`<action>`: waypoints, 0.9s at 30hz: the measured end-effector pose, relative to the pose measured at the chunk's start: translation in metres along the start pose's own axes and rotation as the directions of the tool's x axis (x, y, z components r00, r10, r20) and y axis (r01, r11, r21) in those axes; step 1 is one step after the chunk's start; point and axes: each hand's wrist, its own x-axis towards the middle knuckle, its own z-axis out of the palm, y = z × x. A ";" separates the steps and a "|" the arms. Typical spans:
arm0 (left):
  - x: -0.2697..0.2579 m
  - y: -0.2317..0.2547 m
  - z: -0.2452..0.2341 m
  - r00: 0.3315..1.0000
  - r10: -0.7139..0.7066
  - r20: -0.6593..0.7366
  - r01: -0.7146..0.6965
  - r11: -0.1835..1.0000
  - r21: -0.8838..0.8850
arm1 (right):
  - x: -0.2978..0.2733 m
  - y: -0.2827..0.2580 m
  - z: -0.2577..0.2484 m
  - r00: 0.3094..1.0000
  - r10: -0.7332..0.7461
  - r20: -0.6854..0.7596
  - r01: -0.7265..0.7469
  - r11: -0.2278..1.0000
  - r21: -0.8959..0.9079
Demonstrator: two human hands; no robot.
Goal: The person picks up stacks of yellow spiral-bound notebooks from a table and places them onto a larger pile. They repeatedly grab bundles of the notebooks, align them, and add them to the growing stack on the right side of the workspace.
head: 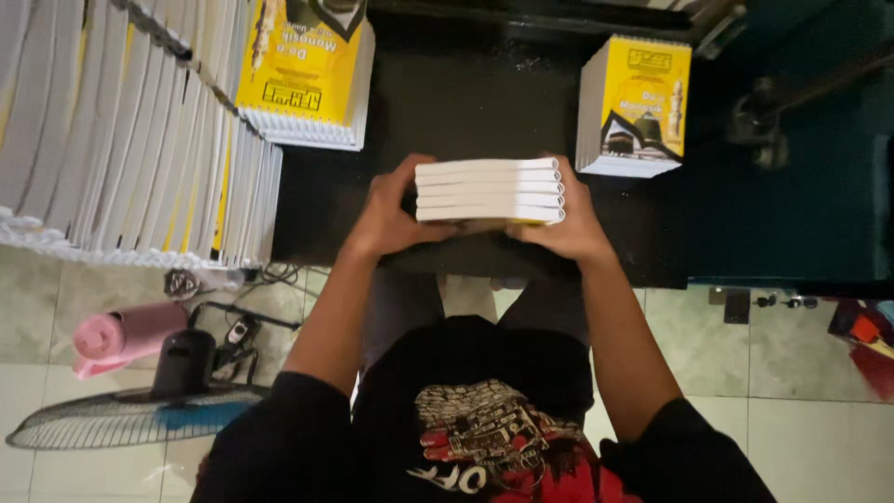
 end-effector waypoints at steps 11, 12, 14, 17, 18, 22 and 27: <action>0.074 0.069 0.018 0.915 -0.316 0.250 0.315 0.948 0.045 | -0.052 -0.073 -0.039 0.975 0.178 0.131 -0.185 0.982 0.040; 0.097 0.066 0.024 0.867 -0.359 0.345 0.362 0.930 0.059 | -0.056 -0.070 -0.045 0.972 0.232 0.025 -0.233 0.962 0.140; 0.145 0.082 0.035 0.806 -0.394 0.441 0.401 0.912 0.082 | -0.057 -0.062 -0.059 0.954 0.289 -0.083 -0.262 0.934 0.244; 0.219 0.130 0.057 0.685 -0.474 0.553 0.299 0.875 0.381 | -0.043 -0.072 -0.075 0.800 0.512 -0.312 -0.307 0.796 0.521; 0.238 0.137 0.067 0.686 -0.478 0.548 0.214 0.853 0.477 | -0.037 -0.092 -0.073 0.866 0.415 -0.280 -0.213 0.812 0.544; 0.313 0.136 0.129 0.348 -0.626 0.698 0.236 0.779 0.581 | -0.018 -0.132 -0.077 0.816 0.473 -0.333 -0.195 0.767 0.611; 0.371 0.099 0.192 0.152 -0.676 0.721 0.086 0.736 0.671 | -0.008 -0.106 -0.097 0.666 0.602 -0.441 -0.201 0.714 0.670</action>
